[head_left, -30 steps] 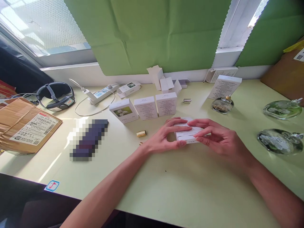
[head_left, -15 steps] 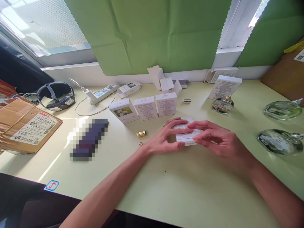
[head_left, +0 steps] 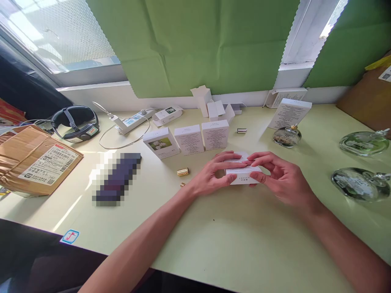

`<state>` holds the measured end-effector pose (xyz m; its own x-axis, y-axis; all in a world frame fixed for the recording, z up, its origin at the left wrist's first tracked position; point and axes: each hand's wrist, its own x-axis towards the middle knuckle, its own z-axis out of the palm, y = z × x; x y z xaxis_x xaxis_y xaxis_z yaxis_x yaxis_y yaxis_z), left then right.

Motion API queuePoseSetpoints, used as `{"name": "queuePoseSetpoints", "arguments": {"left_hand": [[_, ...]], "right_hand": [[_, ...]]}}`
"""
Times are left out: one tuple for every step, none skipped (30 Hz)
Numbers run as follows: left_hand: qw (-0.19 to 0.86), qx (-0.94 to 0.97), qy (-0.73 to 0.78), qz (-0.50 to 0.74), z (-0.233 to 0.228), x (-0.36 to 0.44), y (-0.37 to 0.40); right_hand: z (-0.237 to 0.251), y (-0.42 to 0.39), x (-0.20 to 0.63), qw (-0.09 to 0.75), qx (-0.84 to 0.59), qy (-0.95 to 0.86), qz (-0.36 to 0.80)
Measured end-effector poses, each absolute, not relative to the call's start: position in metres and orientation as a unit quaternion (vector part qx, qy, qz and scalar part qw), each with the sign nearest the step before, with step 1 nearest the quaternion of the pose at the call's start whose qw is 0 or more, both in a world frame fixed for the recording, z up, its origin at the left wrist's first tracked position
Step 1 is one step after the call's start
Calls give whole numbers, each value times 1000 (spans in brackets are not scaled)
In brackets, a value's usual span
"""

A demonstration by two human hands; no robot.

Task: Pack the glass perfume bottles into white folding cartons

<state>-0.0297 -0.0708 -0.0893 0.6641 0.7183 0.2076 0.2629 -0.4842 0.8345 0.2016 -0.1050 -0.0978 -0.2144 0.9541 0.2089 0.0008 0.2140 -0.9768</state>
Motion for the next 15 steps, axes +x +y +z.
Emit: {"name": "queuePoseSetpoints", "arguments": {"left_hand": [[410,811,311,277,-89,-29,-72],[411,809,323,270,-88,-28,-73],[410,807,336,261,-87,-27,-75],[409,803,351,254,-86,-26,-77],[409,796,369,251,-86,-25,-78],[409,786,388,253,-85,-24,-79],[410,775,406,257,-85,-24,-79],[413,765,419,262,-85,-25,-79],[417,758,425,265,-86,-25,-78],[421,757,424,265,-86,-26,-77],[423,758,420,267,-88,-28,-75],[423,759,413,273,-89,-29,-74],[424,759,405,282,-91,-30,-72],[427,757,397,295,-93,-31,-71],[431,754,388,308,-95,-31,-71]], "right_hand": [[-97,-105,201,494,-393,-605,486],[-96,-106,201,500,-394,-605,479],[-96,-106,200,506,-395,-605,470],[-95,-106,201,513,-396,-605,463],[-94,-106,201,518,-395,-604,459],[-94,-106,202,521,-393,-602,459],[-94,-106,203,522,-390,-601,463],[-94,-106,203,520,-385,-603,467],[-94,-106,204,515,-381,-605,472],[-95,-105,204,509,-380,-607,478],[-97,-105,205,502,-383,-607,482],[-100,-103,206,493,-393,-607,484],[-103,-102,207,480,-408,-608,484],[-107,-100,209,463,-425,-609,485],[-111,-97,212,442,-438,-612,488]]}}
